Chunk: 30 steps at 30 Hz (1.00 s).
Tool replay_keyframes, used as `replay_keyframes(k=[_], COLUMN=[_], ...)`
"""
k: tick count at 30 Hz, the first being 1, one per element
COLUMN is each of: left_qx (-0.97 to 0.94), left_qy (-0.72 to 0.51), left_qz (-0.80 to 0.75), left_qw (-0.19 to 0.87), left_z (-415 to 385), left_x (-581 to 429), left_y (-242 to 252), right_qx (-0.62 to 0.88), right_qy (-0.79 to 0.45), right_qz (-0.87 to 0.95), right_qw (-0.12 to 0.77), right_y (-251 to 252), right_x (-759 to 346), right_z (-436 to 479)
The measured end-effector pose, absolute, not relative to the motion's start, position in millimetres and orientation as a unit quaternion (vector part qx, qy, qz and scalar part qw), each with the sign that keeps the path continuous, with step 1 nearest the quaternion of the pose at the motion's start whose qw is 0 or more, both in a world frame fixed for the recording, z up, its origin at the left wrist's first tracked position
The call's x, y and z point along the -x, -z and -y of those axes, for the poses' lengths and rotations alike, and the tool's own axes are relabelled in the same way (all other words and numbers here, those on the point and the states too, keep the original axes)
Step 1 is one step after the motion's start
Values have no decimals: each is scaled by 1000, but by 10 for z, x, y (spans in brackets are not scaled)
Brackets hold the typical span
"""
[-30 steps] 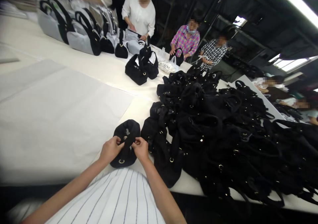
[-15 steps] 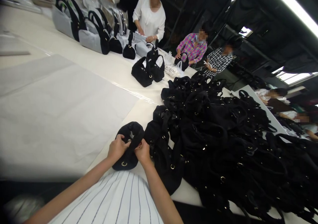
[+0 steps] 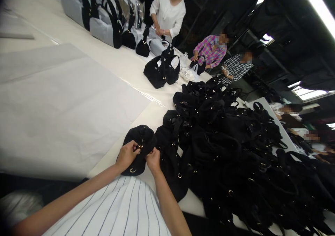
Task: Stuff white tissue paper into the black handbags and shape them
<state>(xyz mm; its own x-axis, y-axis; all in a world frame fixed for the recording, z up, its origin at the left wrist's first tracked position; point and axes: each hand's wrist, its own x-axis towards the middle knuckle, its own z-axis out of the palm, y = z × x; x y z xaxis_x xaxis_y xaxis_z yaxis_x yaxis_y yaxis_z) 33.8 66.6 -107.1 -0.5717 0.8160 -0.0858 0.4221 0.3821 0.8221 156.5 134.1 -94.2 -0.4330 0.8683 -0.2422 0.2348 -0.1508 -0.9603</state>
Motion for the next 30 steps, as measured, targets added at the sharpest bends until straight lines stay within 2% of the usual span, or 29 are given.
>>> replay_keyframes(k=[8, 20, 30], left_qx=[-365, -427, -435], left_qy=[-430, -374, -379], left_qz=[-779, -767, -761], left_qw=[274, 298, 295], left_z=[-656, -687, -687], left_x=[-331, -298, -276], left_y=[1098, 1023, 1005], right_qx=[464, 412, 418], right_qy=[-538, -572, -492], right_qz=[664, 682, 745], right_qw=[233, 193, 168], right_y=[899, 943, 920], right_x=[-1565, -1641, -1612], right_z=[-1384, -1480, -1536])
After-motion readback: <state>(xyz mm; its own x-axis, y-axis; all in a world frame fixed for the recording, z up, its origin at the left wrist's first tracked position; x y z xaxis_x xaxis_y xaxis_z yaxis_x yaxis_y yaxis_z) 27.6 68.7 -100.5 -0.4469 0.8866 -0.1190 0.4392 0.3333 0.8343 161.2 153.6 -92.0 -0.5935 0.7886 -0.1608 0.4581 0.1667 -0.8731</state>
